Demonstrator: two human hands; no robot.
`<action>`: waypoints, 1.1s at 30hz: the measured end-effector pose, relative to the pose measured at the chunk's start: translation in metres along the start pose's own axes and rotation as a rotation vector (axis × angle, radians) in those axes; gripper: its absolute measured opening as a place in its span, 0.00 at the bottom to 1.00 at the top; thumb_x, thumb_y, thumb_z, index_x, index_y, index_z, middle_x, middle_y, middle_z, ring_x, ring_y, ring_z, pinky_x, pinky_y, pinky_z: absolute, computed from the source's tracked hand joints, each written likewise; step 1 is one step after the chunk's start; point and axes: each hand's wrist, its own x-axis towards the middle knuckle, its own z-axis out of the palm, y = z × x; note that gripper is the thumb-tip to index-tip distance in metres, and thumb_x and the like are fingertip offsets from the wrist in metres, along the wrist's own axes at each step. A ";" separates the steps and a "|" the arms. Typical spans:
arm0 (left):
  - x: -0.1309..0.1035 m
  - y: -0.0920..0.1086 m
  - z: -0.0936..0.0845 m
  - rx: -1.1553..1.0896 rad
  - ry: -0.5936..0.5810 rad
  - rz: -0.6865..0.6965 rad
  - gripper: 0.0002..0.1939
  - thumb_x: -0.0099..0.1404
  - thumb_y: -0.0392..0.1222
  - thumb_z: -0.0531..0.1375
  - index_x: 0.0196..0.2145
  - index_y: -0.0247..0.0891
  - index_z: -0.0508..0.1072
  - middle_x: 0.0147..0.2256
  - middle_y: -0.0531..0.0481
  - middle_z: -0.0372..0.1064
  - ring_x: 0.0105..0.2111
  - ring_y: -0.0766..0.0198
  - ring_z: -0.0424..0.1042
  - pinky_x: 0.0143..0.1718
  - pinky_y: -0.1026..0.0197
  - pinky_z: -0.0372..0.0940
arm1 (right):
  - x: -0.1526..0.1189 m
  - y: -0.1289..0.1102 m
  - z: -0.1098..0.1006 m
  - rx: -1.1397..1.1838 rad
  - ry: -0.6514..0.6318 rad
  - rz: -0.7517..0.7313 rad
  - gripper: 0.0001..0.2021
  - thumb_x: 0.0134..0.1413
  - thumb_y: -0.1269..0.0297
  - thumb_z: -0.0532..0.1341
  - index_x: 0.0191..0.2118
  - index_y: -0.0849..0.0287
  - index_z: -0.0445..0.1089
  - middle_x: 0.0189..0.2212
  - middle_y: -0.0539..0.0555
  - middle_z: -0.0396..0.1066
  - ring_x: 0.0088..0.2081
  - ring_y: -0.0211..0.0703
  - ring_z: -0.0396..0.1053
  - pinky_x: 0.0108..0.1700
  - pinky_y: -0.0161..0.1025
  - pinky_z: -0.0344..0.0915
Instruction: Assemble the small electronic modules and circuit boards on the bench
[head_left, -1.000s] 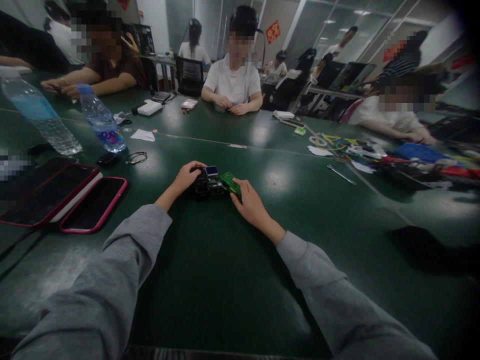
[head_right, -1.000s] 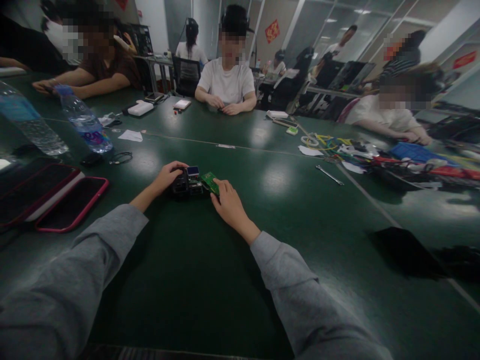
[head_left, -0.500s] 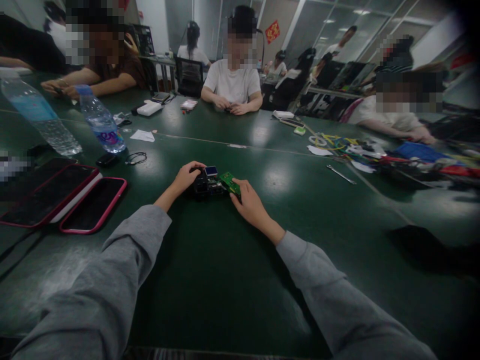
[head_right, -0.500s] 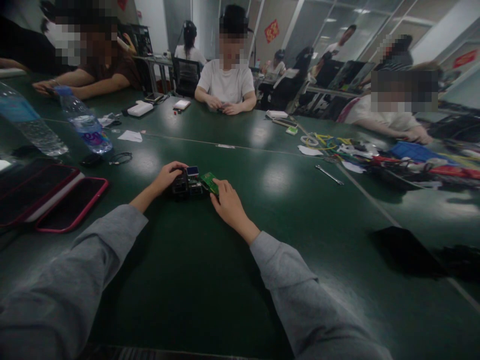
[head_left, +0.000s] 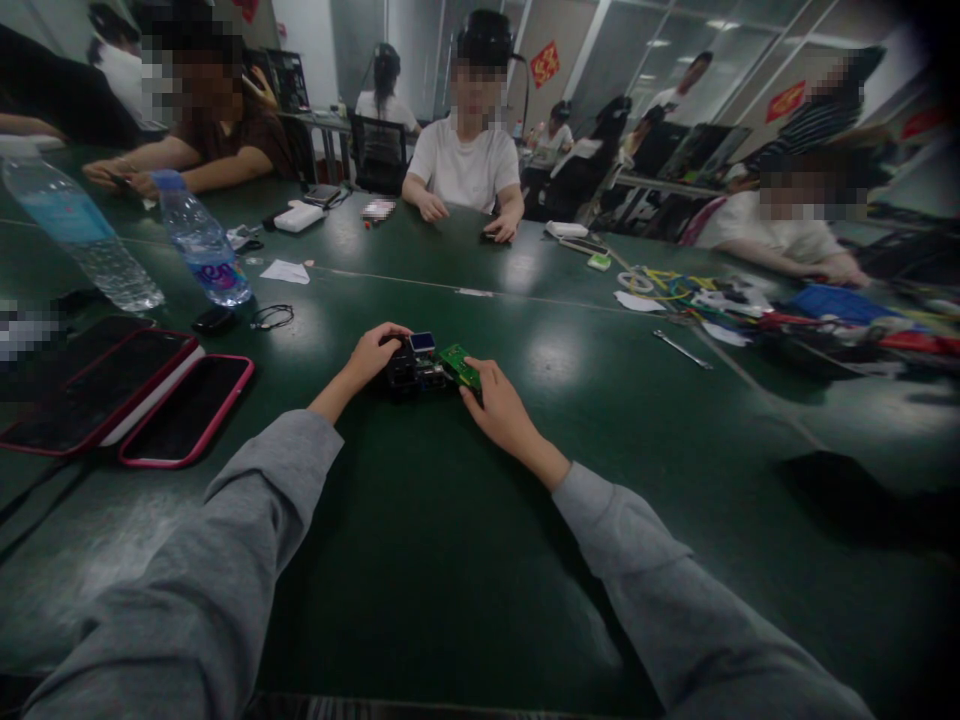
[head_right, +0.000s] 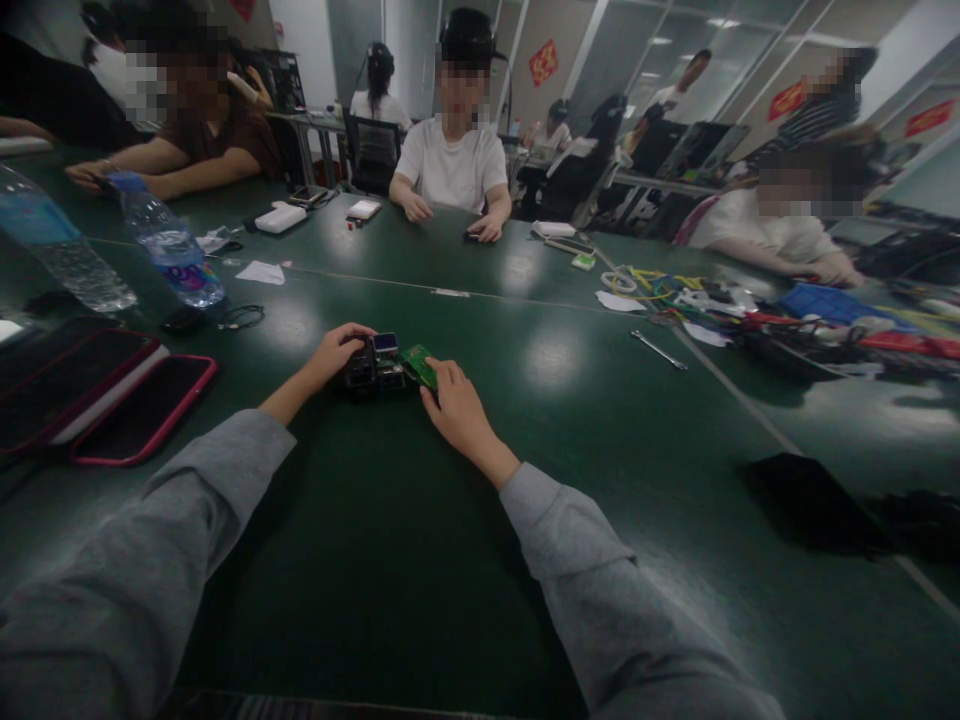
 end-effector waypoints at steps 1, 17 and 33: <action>0.000 0.000 0.000 -0.001 0.000 0.002 0.14 0.60 0.37 0.53 0.41 0.39 0.74 0.43 0.47 0.73 0.45 0.60 0.70 0.51 0.52 0.63 | 0.000 0.000 0.000 -0.001 0.000 0.000 0.22 0.63 0.63 0.51 0.60 0.61 0.53 0.51 0.63 0.61 0.51 0.53 0.64 0.51 0.53 0.67; -0.001 0.002 -0.001 -0.022 -0.007 0.014 0.15 0.59 0.36 0.54 0.42 0.37 0.74 0.44 0.47 0.73 0.45 0.60 0.70 0.52 0.53 0.62 | -0.003 0.001 -0.002 0.082 0.054 0.042 0.19 0.63 0.64 0.51 0.59 0.57 0.57 0.51 0.60 0.62 0.50 0.51 0.65 0.51 0.52 0.68; -0.003 0.001 -0.001 -0.071 -0.016 -0.029 0.15 0.59 0.37 0.54 0.43 0.38 0.74 0.45 0.46 0.73 0.46 0.59 0.70 0.52 0.52 0.63 | -0.044 0.061 -0.047 -0.016 0.263 0.223 0.20 0.62 0.61 0.52 0.57 0.60 0.60 0.49 0.63 0.65 0.50 0.52 0.66 0.54 0.53 0.64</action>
